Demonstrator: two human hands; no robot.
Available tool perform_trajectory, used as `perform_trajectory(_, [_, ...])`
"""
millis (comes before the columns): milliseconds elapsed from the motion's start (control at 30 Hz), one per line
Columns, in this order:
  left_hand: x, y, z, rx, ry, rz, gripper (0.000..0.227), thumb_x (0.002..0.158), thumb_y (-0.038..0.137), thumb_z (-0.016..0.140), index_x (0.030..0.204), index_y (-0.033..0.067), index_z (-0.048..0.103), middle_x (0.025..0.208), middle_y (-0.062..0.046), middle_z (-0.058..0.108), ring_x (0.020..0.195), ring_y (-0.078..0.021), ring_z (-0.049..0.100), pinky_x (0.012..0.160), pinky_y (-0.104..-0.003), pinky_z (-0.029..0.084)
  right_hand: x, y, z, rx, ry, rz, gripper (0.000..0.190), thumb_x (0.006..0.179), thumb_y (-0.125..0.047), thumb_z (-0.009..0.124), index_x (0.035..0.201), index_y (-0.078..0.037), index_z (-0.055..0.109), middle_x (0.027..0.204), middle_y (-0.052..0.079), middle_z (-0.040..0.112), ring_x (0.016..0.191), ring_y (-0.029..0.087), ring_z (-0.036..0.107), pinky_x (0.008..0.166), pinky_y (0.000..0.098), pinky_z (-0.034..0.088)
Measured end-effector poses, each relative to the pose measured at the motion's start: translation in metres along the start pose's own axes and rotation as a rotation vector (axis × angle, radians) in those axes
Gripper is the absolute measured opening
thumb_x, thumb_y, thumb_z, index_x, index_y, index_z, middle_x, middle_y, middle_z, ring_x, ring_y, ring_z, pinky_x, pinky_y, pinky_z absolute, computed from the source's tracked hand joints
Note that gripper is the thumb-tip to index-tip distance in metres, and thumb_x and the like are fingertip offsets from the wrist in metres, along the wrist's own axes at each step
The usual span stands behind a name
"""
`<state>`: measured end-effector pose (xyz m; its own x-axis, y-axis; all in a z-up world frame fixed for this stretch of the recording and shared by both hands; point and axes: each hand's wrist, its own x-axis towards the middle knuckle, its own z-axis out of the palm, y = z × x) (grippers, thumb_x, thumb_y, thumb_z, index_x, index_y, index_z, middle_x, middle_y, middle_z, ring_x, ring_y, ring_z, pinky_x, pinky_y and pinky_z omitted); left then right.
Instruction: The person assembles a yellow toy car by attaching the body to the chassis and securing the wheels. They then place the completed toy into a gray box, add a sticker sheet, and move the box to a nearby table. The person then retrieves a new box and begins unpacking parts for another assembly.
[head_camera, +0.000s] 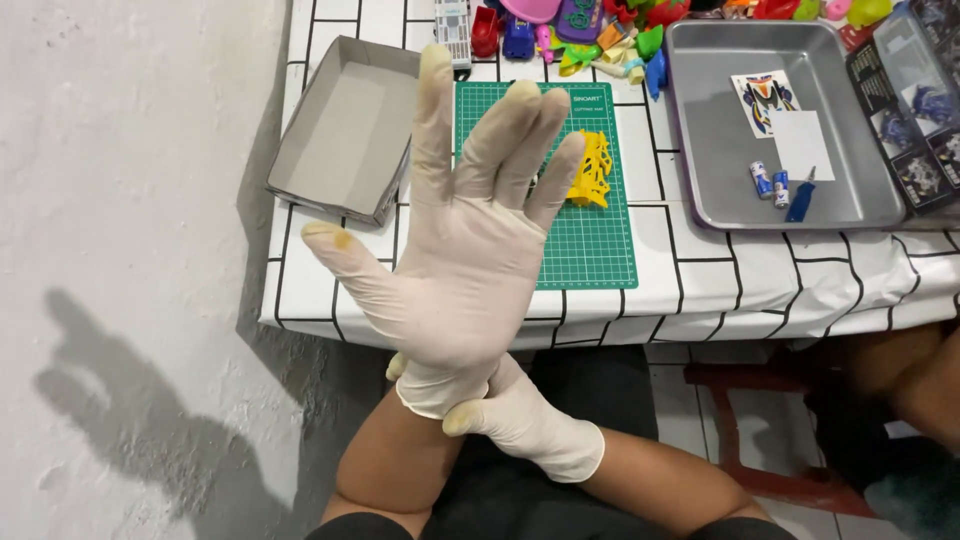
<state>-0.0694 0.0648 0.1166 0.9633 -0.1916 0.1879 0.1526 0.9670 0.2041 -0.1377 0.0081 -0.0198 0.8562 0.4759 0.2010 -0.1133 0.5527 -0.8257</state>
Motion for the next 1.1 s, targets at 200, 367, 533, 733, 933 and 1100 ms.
perform_trajectory(200, [0.021,0.000,-0.042,0.192,-0.188,0.133,0.107,0.084,0.075,0.034,0.171,0.0163,0.013,0.160,-0.019,0.042,0.159,-0.0356,0.034,0.142,-0.056,0.021,0.011,-0.006,-0.007,-0.078,0.033,0.145,0.077,0.080,-0.061,0.082,0.130,-0.006,0.064,0.130,0.007,0.068,0.123,0.019,0.063,0.110,0.0352,0.047])
perform_trajectory(367, [0.044,-0.001,-0.030,-0.035,-0.007,-0.040,0.107,0.077,0.070,0.036,0.167,0.0175,0.012,0.166,-0.021,0.024,0.158,-0.0357,0.019,0.130,-0.053,0.015,0.014,0.008,-0.027,-0.073,0.161,0.297,0.070,0.075,-0.042,0.085,0.129,-0.003,0.064,0.126,0.008,0.071,0.119,0.017,0.065,0.106,0.0339,0.050])
perform_trajectory(533, [0.055,-0.003,-0.044,-0.094,0.253,-0.292,0.108,0.078,0.074,0.023,0.162,0.0070,0.025,0.164,-0.023,0.028,0.155,-0.0426,0.024,0.126,-0.060,0.016,0.027,-0.005,-0.032,-0.057,0.216,0.426,0.068,0.072,-0.037,0.085,0.128,-0.005,0.063,0.124,0.007,0.070,0.120,0.018,0.064,0.107,0.0342,0.049])
perform_trajectory(733, [0.064,0.009,-0.113,0.213,-0.396,-0.162,0.074,0.110,0.058,0.037,0.151,-0.0024,0.050,0.145,-0.022,0.060,0.142,-0.0332,0.053,0.132,-0.049,0.032,0.026,-0.045,-0.071,-0.394,-0.061,0.427,0.092,0.081,-0.047,0.076,0.153,-0.005,0.036,0.141,0.012,0.058,0.126,0.021,0.057,0.112,0.0350,0.043])
perform_trajectory(933, [0.085,0.034,-0.162,1.294,-0.274,-0.037,0.076,0.094,0.067,0.048,0.139,0.0062,0.059,0.128,-0.013,0.069,0.127,-0.0249,0.062,0.115,-0.042,0.042,0.021,-0.117,-0.138,-0.770,0.365,0.366,0.042,0.088,-0.007,0.075,0.128,0.003,0.067,0.110,0.023,0.075,0.110,0.038,0.070,0.106,0.0515,0.047])
perform_trajectory(1100, [0.102,0.014,-0.223,2.008,-0.512,0.128,0.055,0.096,0.045,0.066,0.140,0.0126,0.058,0.124,-0.013,0.061,0.124,-0.0344,0.057,0.114,-0.050,0.040,0.037,-0.109,-0.190,-1.463,0.606,0.209,0.040,0.087,-0.013,0.079,0.125,-0.015,0.070,0.119,0.008,0.061,0.119,0.030,0.061,0.102,0.0431,0.049])
